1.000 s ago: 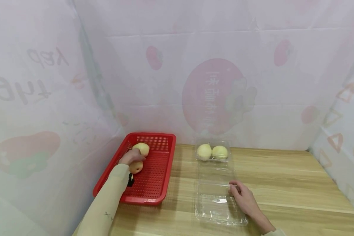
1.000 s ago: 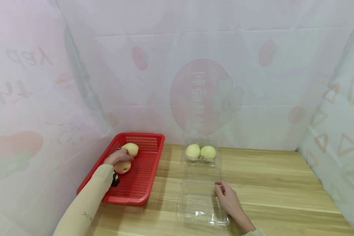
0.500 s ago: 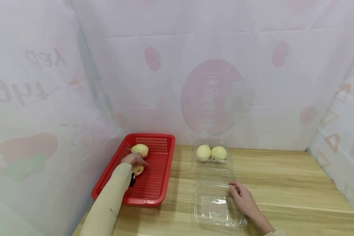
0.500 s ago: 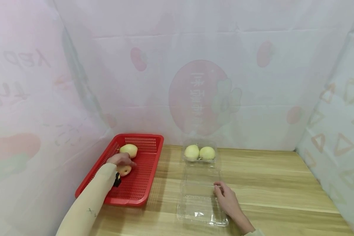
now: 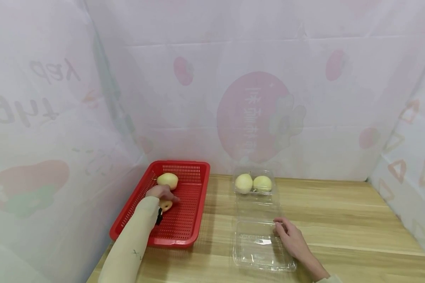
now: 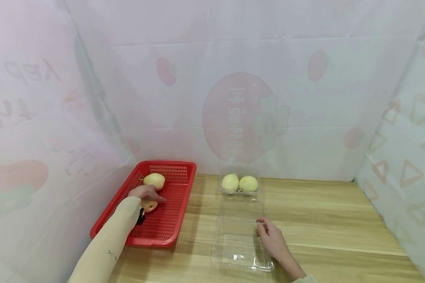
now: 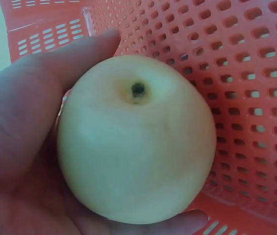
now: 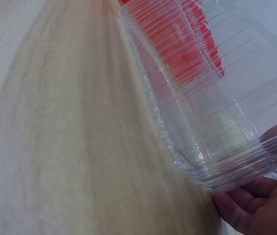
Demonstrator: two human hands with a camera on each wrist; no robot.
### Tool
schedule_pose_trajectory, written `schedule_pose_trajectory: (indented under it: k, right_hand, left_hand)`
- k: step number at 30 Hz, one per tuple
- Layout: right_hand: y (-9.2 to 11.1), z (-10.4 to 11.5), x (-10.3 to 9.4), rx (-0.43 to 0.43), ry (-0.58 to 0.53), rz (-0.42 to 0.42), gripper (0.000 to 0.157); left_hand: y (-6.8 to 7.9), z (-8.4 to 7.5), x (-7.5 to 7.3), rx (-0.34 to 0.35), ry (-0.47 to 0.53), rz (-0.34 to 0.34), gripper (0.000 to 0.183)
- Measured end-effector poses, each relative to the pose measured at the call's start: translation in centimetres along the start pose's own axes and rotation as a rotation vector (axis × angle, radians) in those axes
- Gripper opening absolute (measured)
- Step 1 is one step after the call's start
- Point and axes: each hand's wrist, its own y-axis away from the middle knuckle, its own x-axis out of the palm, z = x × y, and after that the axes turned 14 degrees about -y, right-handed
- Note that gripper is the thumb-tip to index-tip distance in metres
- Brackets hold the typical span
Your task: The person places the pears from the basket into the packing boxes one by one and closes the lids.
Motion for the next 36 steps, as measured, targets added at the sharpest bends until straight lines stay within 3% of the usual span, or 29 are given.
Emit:
schedule_pose_trajectory:
  k: [2, 8, 16, 23, 31, 36]
  right_hand:
    - [0.0, 0.1, 0.0, 0.001, 0.003, 0.001, 0.030]
    - [0.1, 0.2, 0.1, -0.006, 0.007, -0.002, 0.029]
    - [0.1, 0.2, 0.2, -0.018, 0.011, -0.008, 0.028]
    - [0.0, -0.1, 0.2, -0.033, 0.008, -0.014, 0.028]
    - [0.0, 0.1, 0.0, -0.024, 0.012, -0.009, 0.030]
    - [0.0, 0.1, 0.0, -0.024, 0.018, -0.012, 0.029]
  left_hand:
    - [0.1, 0.0, 0.1, -0.002, -0.013, -0.005, 0.072]
    - [0.2, 0.0, 0.3, -0.012, -0.020, -0.033, 0.054]
    - [0.2, 0.1, 0.3, -0.014, -0.001, -0.014, 0.051]
    - [0.8, -0.2, -0.4, 0.019, 0.067, 0.001, 0.030]
    - [2.0, -1.5, -2.4, 0.085, -0.023, -0.078, 0.033]
    - [2.9, -2.3, -3.2, 0.127, 0.012, -0.138, 0.034]
